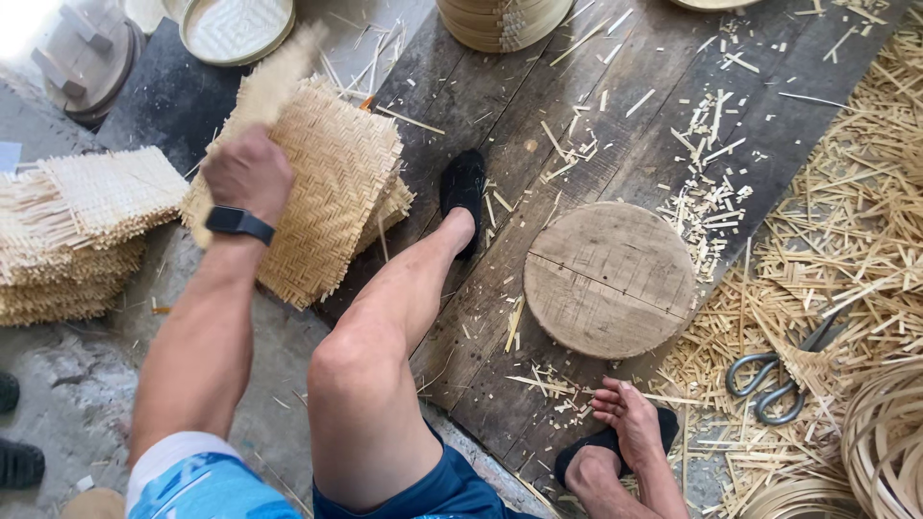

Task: The person assembles round bamboo trays by placing a circular bamboo frame over a square woven mat, pressing it into a wooden mold, and trimming the excess mat with shears. The process is repeated for multiple units.

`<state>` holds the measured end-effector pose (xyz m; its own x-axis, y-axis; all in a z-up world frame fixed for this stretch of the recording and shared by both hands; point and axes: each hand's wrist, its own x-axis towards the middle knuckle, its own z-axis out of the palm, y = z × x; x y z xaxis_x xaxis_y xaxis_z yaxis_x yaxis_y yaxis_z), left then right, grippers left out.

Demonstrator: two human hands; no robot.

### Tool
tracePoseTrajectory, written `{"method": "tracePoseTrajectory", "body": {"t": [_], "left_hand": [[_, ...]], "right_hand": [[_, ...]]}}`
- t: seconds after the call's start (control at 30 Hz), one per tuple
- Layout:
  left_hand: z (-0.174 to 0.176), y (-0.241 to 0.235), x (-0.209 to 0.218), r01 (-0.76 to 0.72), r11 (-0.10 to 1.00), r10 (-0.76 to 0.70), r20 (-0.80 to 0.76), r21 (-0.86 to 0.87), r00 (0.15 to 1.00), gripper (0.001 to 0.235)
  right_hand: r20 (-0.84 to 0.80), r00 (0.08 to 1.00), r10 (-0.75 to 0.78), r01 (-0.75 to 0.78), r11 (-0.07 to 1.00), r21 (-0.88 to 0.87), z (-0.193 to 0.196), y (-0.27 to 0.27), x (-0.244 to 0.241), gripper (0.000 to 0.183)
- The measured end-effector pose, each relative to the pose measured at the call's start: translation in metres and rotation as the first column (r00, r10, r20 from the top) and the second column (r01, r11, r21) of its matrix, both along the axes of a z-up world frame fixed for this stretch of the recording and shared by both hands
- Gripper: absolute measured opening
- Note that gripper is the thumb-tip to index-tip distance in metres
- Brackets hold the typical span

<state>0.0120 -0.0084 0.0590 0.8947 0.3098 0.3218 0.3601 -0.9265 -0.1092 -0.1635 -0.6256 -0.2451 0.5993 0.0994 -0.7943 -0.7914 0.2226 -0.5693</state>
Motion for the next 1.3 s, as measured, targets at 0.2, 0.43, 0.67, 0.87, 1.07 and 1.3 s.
{"method": "tracePoseTrajectory", "body": {"t": [0.2,0.43,0.67,0.87,1.07,1.3], "left_hand": [[0.051,-0.129,0.011,0.766,0.621,-0.76,0.112,-0.165,0.64,0.029],[-0.119,-0.312,-0.034,0.891,-0.05,-0.99,-0.095,-0.452,-0.103,0.04],[-0.226,-0.304,-0.041,0.507,0.268,-0.946,-0.124,-0.819,0.299,0.034],[-0.261,-0.263,0.044,-0.278,0.311,-0.189,-0.346,-0.909,0.919,0.063],[-0.277,-0.255,0.032,-0.331,0.294,-0.164,-0.389,-0.897,0.907,0.037],[-0.238,-0.269,0.033,-0.211,0.409,-0.15,-0.294,-0.888,0.944,0.037]], "right_hand": [[0.249,0.946,-0.21,0.189,0.976,0.106,0.043,-0.001,0.016,0.049],[0.221,0.858,-0.464,0.372,0.857,0.357,0.103,-0.029,0.078,0.05],[0.312,0.927,-0.207,0.282,0.935,-0.216,0.04,-0.022,0.099,0.022],[0.314,0.941,-0.125,0.25,0.881,-0.401,0.055,-0.018,0.107,0.024],[0.453,0.803,0.387,0.267,0.445,-0.855,0.111,0.018,0.115,0.068],[0.043,0.304,0.952,0.179,-0.013,-0.984,0.122,0.081,0.129,0.069]]}}
